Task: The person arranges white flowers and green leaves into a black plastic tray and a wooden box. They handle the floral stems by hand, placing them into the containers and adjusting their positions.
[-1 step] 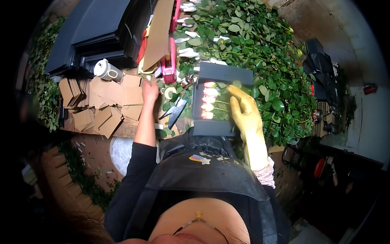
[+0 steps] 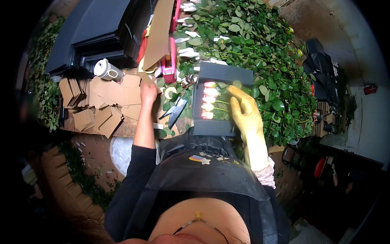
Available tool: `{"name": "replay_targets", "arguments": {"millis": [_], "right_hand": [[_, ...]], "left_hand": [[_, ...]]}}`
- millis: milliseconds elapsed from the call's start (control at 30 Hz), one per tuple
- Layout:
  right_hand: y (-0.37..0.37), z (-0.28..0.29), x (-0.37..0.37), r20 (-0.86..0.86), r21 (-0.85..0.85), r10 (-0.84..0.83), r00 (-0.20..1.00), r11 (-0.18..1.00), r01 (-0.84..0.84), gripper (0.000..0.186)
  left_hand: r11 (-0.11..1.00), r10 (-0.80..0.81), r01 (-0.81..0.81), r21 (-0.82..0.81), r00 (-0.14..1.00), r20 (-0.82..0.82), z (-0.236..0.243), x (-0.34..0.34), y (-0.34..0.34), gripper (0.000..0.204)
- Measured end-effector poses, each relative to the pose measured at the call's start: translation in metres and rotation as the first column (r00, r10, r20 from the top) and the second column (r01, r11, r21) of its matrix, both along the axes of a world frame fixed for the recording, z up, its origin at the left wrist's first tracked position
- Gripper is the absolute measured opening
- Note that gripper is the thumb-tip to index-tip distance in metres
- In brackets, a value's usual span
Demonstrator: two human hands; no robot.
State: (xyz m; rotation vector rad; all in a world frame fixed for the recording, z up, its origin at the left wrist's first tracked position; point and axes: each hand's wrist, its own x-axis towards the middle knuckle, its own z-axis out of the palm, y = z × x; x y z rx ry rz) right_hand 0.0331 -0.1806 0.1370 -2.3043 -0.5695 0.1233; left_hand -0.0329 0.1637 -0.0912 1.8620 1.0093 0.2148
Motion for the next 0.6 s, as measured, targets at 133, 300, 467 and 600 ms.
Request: {"name": "replay_targets", "arguments": {"millis": [133, 300, 467, 600], "right_hand": [[-0.001, 0.012, -0.013, -0.313, 0.238, -0.04, 0.949, 0.964, 0.12, 0.029], [0.007, 0.016, -0.023, -0.628, 0.438, 0.294, 0.72, 0.899, 0.016, 0.057], [0.001, 0.02, -0.002, -0.812, 0.169, 0.09, 0.577, 0.982, 0.085, 0.028], [-0.016, 0.023, 0.019, -0.816, 0.273, 0.138, 0.561, 0.948, 0.164, 0.033]], "left_hand": [[0.985, 0.133, -0.163, 0.058, 0.928, 0.347, 0.051, -0.054, -0.026, 0.049], [0.983, 0.023, 0.086, -0.161, 0.816, 0.577, 0.149, -0.082, -0.123, 0.065], [0.887, -0.449, 0.458, 0.06, 0.825, 0.343, 0.18, -0.054, -0.18, 0.077], [0.89, -0.421, 0.456, 0.022, 0.802, 0.424, 0.171, -0.055, -0.181, 0.074]]}}
